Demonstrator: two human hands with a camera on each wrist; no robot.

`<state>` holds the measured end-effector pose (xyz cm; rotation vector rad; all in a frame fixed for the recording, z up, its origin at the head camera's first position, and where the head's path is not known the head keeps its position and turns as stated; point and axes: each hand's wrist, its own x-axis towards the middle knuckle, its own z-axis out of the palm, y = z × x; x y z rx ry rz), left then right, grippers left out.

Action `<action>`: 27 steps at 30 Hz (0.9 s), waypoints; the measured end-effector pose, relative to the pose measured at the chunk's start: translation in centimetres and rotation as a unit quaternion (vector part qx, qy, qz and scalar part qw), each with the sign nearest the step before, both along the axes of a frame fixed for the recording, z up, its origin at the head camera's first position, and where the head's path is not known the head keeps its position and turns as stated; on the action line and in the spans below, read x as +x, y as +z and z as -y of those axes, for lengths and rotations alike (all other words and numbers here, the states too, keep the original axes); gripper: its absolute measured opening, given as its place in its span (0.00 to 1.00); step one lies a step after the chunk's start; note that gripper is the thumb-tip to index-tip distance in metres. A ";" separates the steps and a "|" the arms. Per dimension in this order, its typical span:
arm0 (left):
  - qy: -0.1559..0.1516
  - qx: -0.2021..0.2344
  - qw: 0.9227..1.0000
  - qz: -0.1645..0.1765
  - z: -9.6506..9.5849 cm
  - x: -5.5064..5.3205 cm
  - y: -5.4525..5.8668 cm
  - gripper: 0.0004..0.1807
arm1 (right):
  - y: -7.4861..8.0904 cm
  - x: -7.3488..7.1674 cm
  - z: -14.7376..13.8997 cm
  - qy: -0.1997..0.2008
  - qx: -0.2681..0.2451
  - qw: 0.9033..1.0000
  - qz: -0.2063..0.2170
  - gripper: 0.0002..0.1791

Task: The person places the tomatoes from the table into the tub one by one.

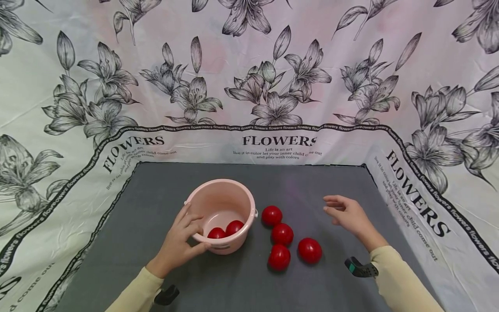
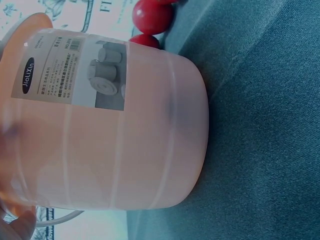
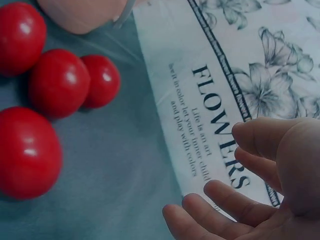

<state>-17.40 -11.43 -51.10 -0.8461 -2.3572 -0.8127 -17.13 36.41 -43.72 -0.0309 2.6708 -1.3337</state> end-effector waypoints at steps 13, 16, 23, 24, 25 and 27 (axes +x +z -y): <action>-0.001 0.007 1.000 0.006 -0.1 0.0 0.1 0.26 | -4.8 1.9 0.0 -0.011 -0.014 0.999 0.033 0.29; 0.000 0.008 1.000 0.006 0.0 0.0 0.0 0.26 | -5.7 2.2 0.3 -0.014 -0.018 0.998 0.058 0.29; 0.003 0.006 1.000 0.007 0.0 0.0 0.0 0.28 | -7.4 2.4 1.0 -0.008 -0.048 0.993 0.107 0.29; 0.003 0.005 1.000 0.007 0.0 0.0 0.0 0.28 | -7.6 2.4 1.1 -0.007 -0.055 0.992 0.114 0.29; 0.003 0.005 1.000 0.007 0.0 0.0 0.0 0.28 | -7.8 2.5 1.2 -0.005 -0.061 0.991 0.121 0.30; 0.003 0.004 1.000 0.007 0.0 0.0 0.1 0.28 | -8.2 2.6 1.4 -0.001 -0.067 0.989 0.131 0.30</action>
